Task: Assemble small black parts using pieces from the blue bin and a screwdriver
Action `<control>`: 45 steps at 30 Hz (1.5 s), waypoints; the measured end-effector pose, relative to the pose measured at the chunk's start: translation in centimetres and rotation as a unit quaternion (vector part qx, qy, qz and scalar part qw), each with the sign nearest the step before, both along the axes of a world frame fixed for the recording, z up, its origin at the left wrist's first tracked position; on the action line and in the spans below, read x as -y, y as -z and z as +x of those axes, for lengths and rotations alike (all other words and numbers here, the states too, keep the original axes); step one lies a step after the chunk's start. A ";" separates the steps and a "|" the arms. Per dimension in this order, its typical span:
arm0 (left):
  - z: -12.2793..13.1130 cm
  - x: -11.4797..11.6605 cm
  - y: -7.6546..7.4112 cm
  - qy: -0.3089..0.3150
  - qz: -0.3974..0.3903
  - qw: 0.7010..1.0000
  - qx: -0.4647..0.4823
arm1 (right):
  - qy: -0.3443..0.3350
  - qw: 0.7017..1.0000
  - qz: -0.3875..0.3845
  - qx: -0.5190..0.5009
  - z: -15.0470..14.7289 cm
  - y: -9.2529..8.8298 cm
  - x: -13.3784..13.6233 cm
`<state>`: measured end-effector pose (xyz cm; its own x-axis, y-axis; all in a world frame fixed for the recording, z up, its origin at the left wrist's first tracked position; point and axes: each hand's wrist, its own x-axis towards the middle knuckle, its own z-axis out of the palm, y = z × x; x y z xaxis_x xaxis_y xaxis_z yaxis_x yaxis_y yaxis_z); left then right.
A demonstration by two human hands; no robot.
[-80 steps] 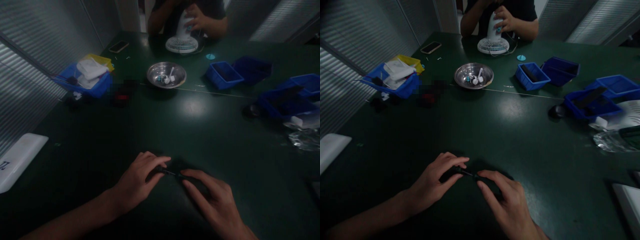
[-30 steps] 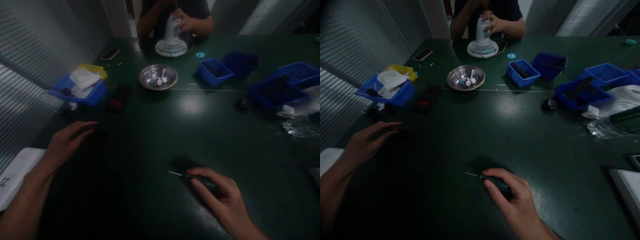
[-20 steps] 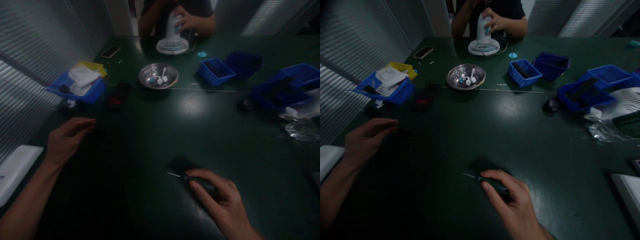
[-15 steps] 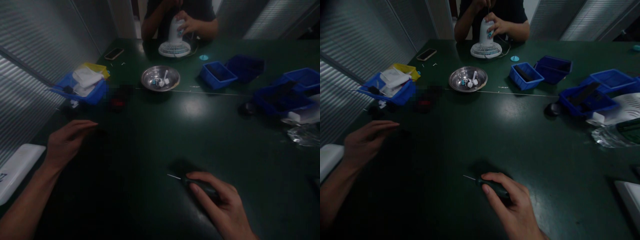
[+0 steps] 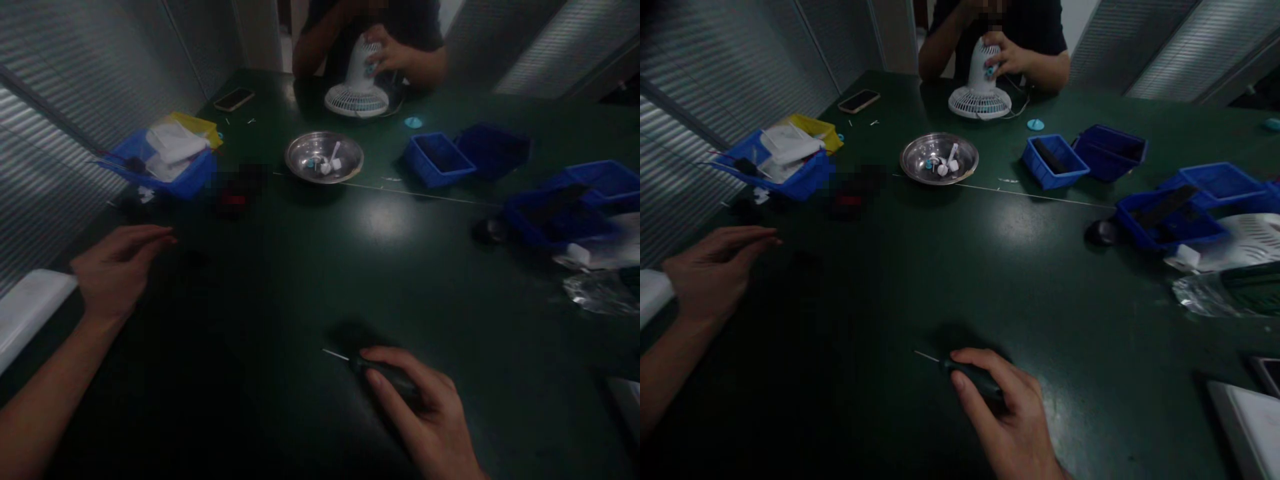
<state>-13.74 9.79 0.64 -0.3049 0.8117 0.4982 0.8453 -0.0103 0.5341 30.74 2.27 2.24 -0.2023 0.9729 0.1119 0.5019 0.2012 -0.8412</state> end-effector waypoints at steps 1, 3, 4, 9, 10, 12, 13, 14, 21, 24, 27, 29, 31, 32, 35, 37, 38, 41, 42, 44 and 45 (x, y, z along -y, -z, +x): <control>-0.2 0.0 0.2 -0.001 0.002 1.000 0.011 | -0.002 1.000 0.000 0.001 0.1 0.0 0.0; -0.4 -0.1 0.4 -0.001 -0.006 1.000 0.024 | -0.005 1.000 -0.001 0.000 0.2 -0.1 0.1; -0.3 0.0 0.5 0.002 -0.009 1.000 0.029 | -0.004 1.000 -0.002 -0.001 0.2 -0.1 0.1; 0.4 0.2 0.3 -0.007 -0.047 0.997 0.068 | -0.002 1.000 0.004 0.001 0.4 -0.1 0.1; 0.5 0.3 0.1 -0.014 -0.059 0.996 0.066 | -0.003 1.000 0.005 0.001 0.5 -0.1 0.1; 0.5 0.4 -0.1 -0.020 -0.082 0.995 0.049 | -0.008 1.000 0.007 0.000 0.6 0.0 0.1; 0.5 0.4 -0.2 -0.016 -0.090 0.995 0.041 | -0.011 1.000 0.008 -0.001 0.6 0.0 0.2; 0.4 0.5 -0.3 -0.009 -0.095 0.995 0.035 | -0.014 1.000 0.009 -0.002 0.6 0.1 0.2; -0.8 0.7 -0.5 0.058 -0.177 0.982 0.017 | -0.007 1.000 0.012 0.015 0.9 0.7 0.6; -1.2 0.8 -0.5 0.074 -0.194 0.978 0.015 | -0.003 1.000 0.001 0.029 1.1 0.8 0.6; -1.4 0.5 -0.5 0.131 -0.187 0.974 0.000 | 0.002 0.999 -0.007 0.036 1.4 0.6 0.5; -1.5 0.3 -0.4 0.179 -0.189 0.965 0.003 | 0.012 0.999 -0.014 0.039 1.8 0.4 0.3; -1.5 0.0 -0.3 0.205 -0.209 0.956 0.021 | 0.034 0.998 -0.015 0.041 2.1 0.3 0.1; -1.5 -0.1 -0.2 0.206 -0.221 0.953 0.032 | 0.045 0.998 -0.014 0.044 2.2 0.2 0.0; -1.8 -0.1 0.0 0.187 -0.252 0.948 0.053 | 0.055 0.997 -0.018 0.046 2.3 0.1 0.0; -2.1 0.0 0.2 0.184 -0.258 0.947 0.057 | 0.050 0.998 -0.019 0.043 2.1 0.0 0.0; -2.3 0.0 0.3 0.188 -0.258 0.946 0.057 | 0.048 0.998 -0.020 0.042 2.1 0.0 0.1; -2.8 -0.1 0.4 0.194 -0.262 0.943 0.065 | 0.051 0.998 -0.019 0.037 1.9 -0.2 0.1; -2.9 -0.2 0.4 0.192 -0.265 0.942 0.067 | 0.051 0.998 -0.018 0.037 1.8 -0.2 0.0; -2.9 -0.3 0.2 0.187 -0.273 0.941 0.068 | 0.048 0.998 -0.016 0.037 1.8 -0.3 0.0; -2.8 -0.3 0.1 0.183 -0.277 0.941 0.066 | 0.046 0.998 -0.016 0.036 1.7 -0.3 -0.1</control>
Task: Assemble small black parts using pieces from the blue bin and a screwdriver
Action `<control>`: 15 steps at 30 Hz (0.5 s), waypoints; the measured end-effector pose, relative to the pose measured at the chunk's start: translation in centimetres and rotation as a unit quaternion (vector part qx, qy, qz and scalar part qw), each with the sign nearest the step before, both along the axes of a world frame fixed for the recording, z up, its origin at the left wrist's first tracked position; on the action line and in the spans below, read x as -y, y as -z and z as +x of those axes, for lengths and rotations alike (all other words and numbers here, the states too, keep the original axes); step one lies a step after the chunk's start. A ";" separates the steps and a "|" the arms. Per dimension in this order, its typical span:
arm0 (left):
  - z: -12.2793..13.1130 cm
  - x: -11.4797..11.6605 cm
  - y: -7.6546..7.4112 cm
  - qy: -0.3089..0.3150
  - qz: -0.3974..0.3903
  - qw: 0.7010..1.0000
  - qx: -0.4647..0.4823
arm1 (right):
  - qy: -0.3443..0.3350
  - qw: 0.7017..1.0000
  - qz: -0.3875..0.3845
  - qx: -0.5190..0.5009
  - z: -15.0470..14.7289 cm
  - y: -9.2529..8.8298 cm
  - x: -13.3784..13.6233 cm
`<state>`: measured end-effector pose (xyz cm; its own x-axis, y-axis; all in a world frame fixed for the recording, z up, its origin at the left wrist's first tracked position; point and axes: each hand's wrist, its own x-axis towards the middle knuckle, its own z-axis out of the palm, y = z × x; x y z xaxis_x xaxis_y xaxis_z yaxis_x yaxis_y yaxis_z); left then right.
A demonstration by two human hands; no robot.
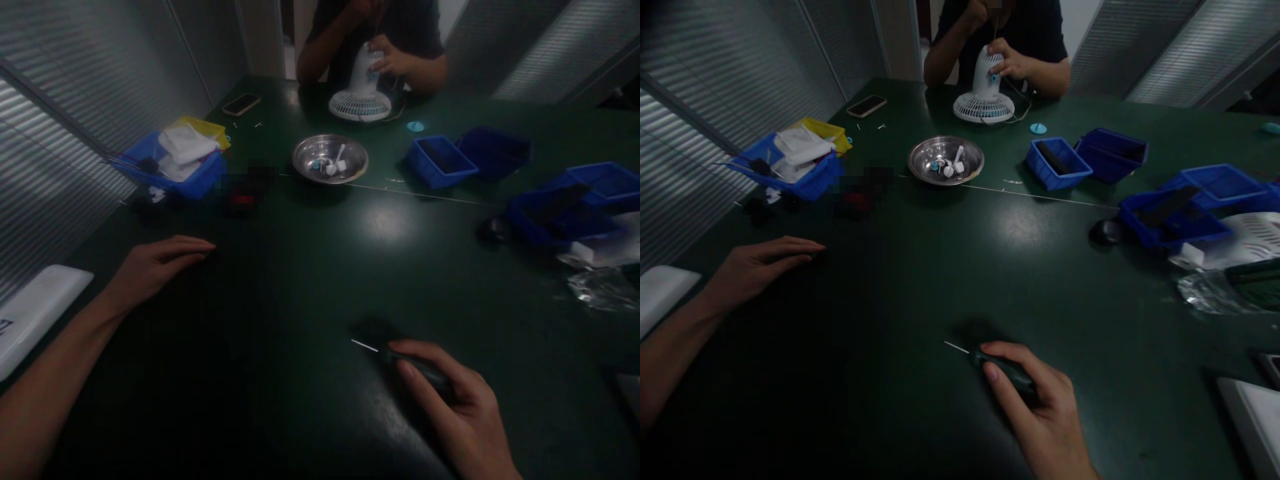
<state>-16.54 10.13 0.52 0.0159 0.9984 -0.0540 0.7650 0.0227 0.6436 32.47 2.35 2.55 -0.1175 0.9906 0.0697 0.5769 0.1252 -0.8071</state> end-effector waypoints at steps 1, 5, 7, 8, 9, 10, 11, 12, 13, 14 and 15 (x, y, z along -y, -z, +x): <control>0.2 0.0 -0.2 -0.003 -0.004 1.000 -0.005 | -0.002 1.000 0.000 -0.002 0.0 0.0 0.0; 1.2 0.0 -1.2 -0.024 -0.022 0.999 0.000 | -0.008 1.000 0.001 -0.010 -0.1 0.1 0.0; 1.6 0.0 -1.6 -0.036 -0.033 0.999 0.015 | -0.010 1.000 -0.001 -0.008 -0.1 0.2 0.0; 1.8 0.0 -1.7 -0.041 -0.039 0.998 0.020 | -0.010 1.000 -0.003 -0.007 0.0 0.2 0.1; 2.0 0.0 -1.7 -0.049 -0.044 0.998 0.023 | -0.011 1.000 -0.004 -0.005 0.0 0.3 0.1; 2.1 0.0 -1.7 -0.055 -0.047 0.997 0.024 | -0.012 1.000 -0.005 -0.004 0.1 0.3 0.2; 2.1 0.0 -1.6 -0.061 -0.049 0.997 0.022 | -0.015 1.000 -0.005 -0.004 0.1 0.4 0.2; 2.1 0.0 -1.5 -0.065 -0.048 0.997 0.020 | -0.018 1.000 -0.004 -0.004 0.1 0.4 0.2; 2.1 0.0 -1.4 -0.064 -0.044 0.997 0.016 | -0.020 1.000 -0.003 -0.005 0.2 0.5 0.3; 2.0 0.0 -1.3 -0.061 -0.037 0.997 0.009 | -0.022 1.000 -0.002 -0.007 0.2 0.5 0.3; 1.9 -0.1 -1.1 -0.057 -0.030 0.998 0.001 | -0.022 1.000 -0.002 -0.009 0.1 0.5 0.3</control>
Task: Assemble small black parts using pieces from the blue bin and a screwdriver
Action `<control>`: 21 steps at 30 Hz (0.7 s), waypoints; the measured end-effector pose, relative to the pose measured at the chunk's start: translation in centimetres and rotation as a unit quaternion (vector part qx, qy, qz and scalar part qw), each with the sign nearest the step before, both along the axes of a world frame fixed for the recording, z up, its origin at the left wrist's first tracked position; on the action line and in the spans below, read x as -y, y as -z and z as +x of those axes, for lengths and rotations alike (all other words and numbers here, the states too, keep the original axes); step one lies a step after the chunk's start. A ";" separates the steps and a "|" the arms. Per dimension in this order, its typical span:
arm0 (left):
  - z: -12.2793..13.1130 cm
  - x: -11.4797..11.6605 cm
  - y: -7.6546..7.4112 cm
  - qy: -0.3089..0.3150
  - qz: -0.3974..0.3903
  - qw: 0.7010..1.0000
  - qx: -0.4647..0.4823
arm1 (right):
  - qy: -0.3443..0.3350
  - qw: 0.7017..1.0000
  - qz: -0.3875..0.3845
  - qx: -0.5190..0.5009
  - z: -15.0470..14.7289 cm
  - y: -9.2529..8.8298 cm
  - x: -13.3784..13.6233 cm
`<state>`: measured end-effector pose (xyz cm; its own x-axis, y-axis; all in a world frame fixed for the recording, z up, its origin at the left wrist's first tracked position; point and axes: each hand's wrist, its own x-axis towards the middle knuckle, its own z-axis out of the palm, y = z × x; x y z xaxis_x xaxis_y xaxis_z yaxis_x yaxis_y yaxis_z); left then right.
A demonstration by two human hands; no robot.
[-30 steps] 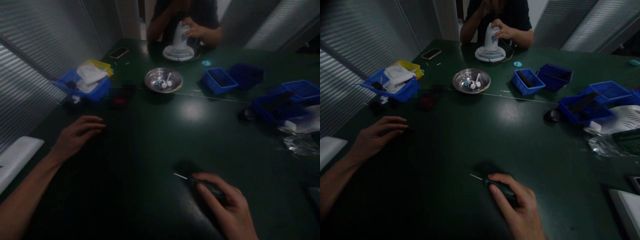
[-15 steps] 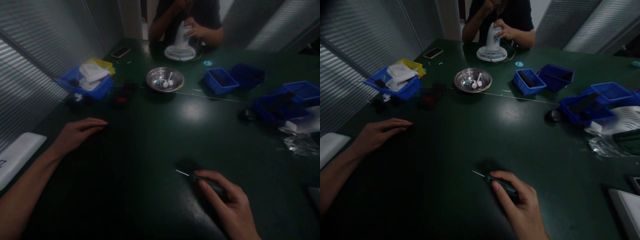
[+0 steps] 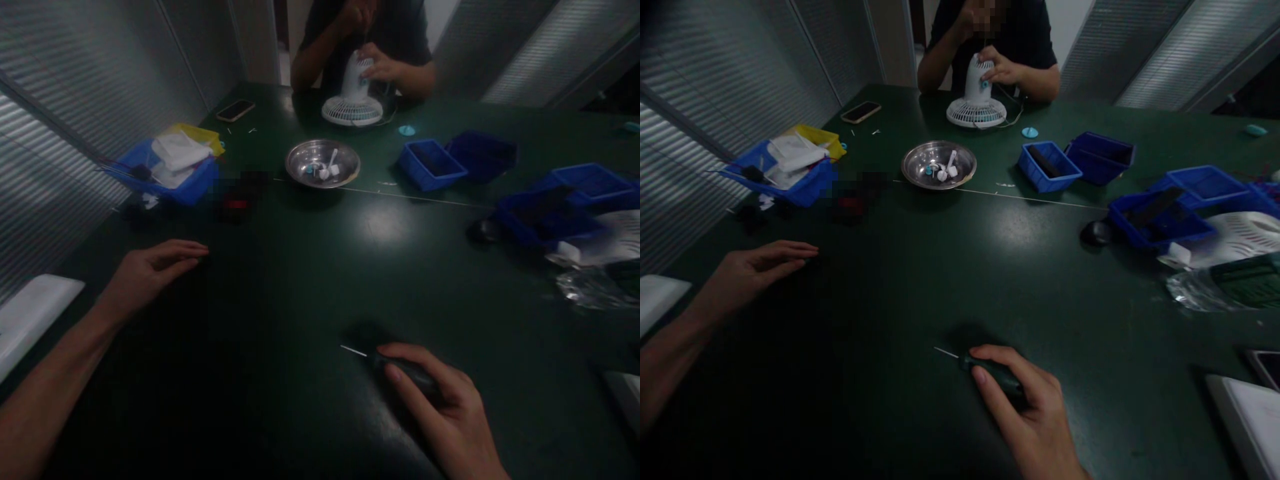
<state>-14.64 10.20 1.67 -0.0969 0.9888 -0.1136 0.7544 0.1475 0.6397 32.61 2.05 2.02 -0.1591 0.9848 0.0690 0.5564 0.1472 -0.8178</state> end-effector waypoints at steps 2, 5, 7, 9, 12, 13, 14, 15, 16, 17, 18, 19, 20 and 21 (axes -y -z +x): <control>-0.3 -0.2 0.1 0.007 -0.002 1.000 -0.014 | -0.001 1.000 -0.002 -0.003 -0.1 0.0 0.0; -0.4 -0.6 0.0 0.019 -0.044 0.999 -0.007 | -0.005 1.000 -0.010 -0.004 -0.1 0.1 0.0; 0.3 -0.6 -0.1 0.034 -0.065 0.997 0.012 | -0.005 1.000 -0.015 -0.002 -0.2 0.0 0.0; 2.2 -0.1 -0.2 0.064 -0.075 0.995 0.028 | -0.006 1.000 -0.016 -0.003 -0.3 0.0 0.0; 7.4 1.9 0.1 0.149 -0.054 0.987 0.029 | -0.008 1.000 -0.010 -0.007 -0.6 0.0 -0.1; 9.5 2.7 0.2 0.178 -0.031 0.983 0.025 | -0.009 1.000 -0.009 -0.007 -0.7 0.0 -0.1; 11.7 3.6 0.4 0.207 -0.008 0.978 0.029 | -0.008 1.000 -0.007 -0.007 -0.8 0.0 -0.1; 13.7 4.4 0.6 0.237 0.011 0.971 0.041 | -0.007 1.000 -0.005 -0.008 -0.8 0.0 -0.2; 15.5 5.1 0.8 0.267 0.023 0.962 0.056 | -0.006 1.000 -0.005 -0.010 -0.9 0.0 -0.2; 16.9 5.6 0.9 0.280 0.034 0.957 0.069 | -0.006 1.000 -0.005 -0.013 -1.0 0.0 -0.2; 18.1 6.0 1.0 0.287 0.046 0.954 0.079 | -0.009 1.000 -0.005 -0.016 -1.0 0.0 -0.1; 18.8 6.2 1.1 0.291 0.055 0.951 0.086 | -0.013 1.000 -0.006 -0.018 -1.0 0.0 -0.1; 19.2 6.3 1.2 0.292 0.064 0.950 0.090 | -0.020 1.000 -0.009 -0.020 -1.0 0.1 0.0; 19.4 6.3 1.3 0.295 0.071 0.949 0.091 | -0.026 0.999 -0.013 -0.020 -1.0 0.1 0.0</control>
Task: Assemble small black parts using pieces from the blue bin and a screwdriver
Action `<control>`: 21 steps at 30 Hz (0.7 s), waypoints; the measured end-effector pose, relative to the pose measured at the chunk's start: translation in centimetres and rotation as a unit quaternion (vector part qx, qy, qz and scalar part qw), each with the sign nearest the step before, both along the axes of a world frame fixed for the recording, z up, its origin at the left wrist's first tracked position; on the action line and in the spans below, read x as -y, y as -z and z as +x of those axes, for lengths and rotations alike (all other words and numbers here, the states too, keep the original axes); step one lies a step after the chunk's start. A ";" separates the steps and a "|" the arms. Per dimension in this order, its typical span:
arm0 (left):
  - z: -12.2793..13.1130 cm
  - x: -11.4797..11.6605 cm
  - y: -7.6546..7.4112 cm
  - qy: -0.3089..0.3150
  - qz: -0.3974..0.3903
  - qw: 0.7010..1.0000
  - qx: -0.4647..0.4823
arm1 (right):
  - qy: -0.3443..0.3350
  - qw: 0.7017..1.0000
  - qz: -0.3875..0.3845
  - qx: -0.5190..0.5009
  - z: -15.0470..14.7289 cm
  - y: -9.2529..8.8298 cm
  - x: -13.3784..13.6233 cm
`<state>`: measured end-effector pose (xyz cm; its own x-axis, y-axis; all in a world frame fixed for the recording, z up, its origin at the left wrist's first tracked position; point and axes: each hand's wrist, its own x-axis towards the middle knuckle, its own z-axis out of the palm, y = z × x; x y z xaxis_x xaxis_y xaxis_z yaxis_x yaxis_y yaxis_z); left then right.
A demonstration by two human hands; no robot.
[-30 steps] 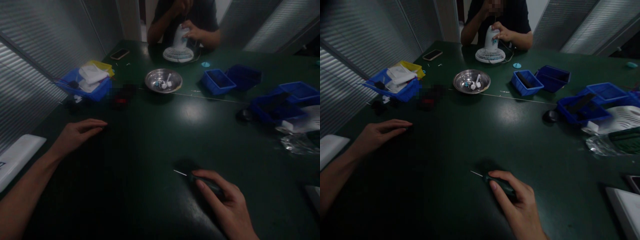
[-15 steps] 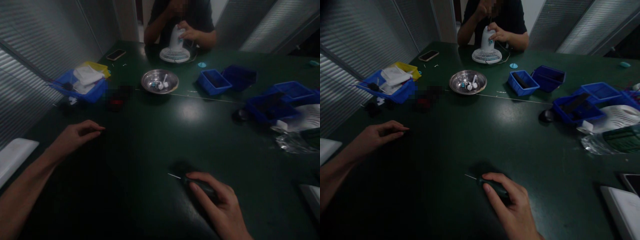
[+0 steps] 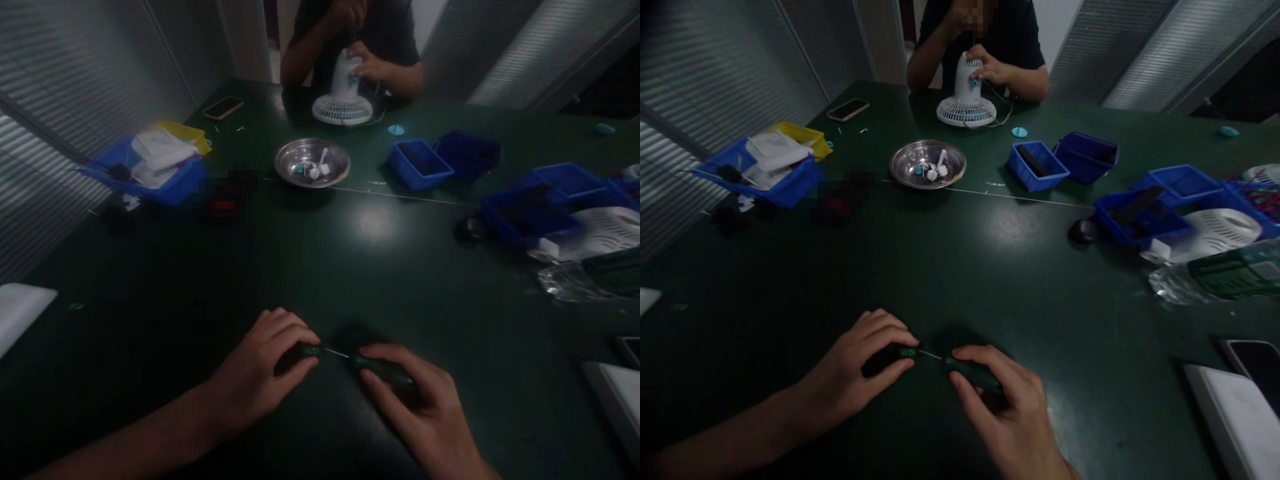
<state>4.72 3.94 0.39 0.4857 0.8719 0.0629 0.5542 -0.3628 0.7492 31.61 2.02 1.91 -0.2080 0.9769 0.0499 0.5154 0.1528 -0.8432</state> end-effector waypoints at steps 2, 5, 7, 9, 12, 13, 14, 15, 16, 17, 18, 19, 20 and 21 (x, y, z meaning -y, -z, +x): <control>-0.2 -0.1 0.1 0.005 0.010 1.000 -0.003 | -0.006 1.000 -0.007 0.000 0.0 0.0 0.1; -0.8 -0.3 0.2 0.017 0.013 1.000 -0.011 | -0.022 1.000 -0.018 0.004 0.0 -0.1 0.1; -0.9 -0.3 0.2 0.026 0.010 1.000 -0.011 | -0.032 0.999 -0.018 0.010 0.0 -0.3 0.0; -0.9 -0.4 0.1 0.032 0.007 0.999 -0.009 | -0.028 0.999 -0.009 0.016 0.0 -0.4 -0.1; -0.8 -0.5 -0.1 0.032 0.000 0.999 -0.009 | -0.021 1.000 -0.002 0.019 0.1 -0.4 -0.2; -0.8 -0.5 -0.1 0.032 -0.003 0.999 -0.010 | -0.025 1.000 -0.003 0.019 0.1 -0.4 -0.2; -0.8 -0.5 -0.1 0.032 -0.003 0.999 -0.010 | -0.030 0.999 -0.004 0.019 0.1 -0.4 -0.3; -0.9 -0.5 -0.1 0.031 -0.005 0.999 -0.011 | -0.035 0.999 -0.005 0.019 0.1 -0.3 -0.3; -0.9 -0.4 -0.1 0.032 -0.005 0.999 -0.013 | -0.038 0.999 -0.003 0.017 0.1 -0.3 -0.3; -1.0 -0.4 0.0 0.034 -0.005 0.999 -0.015 | -0.038 0.999 -0.003 0.016 0.1 -0.3 -0.3; -1.0 -0.4 0.0 0.036 -0.002 0.999 -0.016 | -0.038 0.999 -0.003 0.015 0.1 -0.3 -0.3; -1.0 -0.4 0.0 0.041 0.000 0.999 -0.018 | -0.038 0.999 -0.005 0.016 0.0 -0.3 -0.3; -1.0 -0.4 0.1 0.047 0.003 0.999 -0.019 | -0.042 0.999 -0.007 0.017 0.0 -0.2 -0.2; -1.0 -0.4 0.1 0.053 0.006 0.998 -0.021 | -0.048 0.999 -0.008 0.020 0.0 -0.2 -0.2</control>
<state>3.69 4.30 0.32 0.5778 0.8146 0.0508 0.5424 -0.4298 0.7219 31.63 2.20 2.12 -0.3019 0.9530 0.0250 0.5321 0.1901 -0.8251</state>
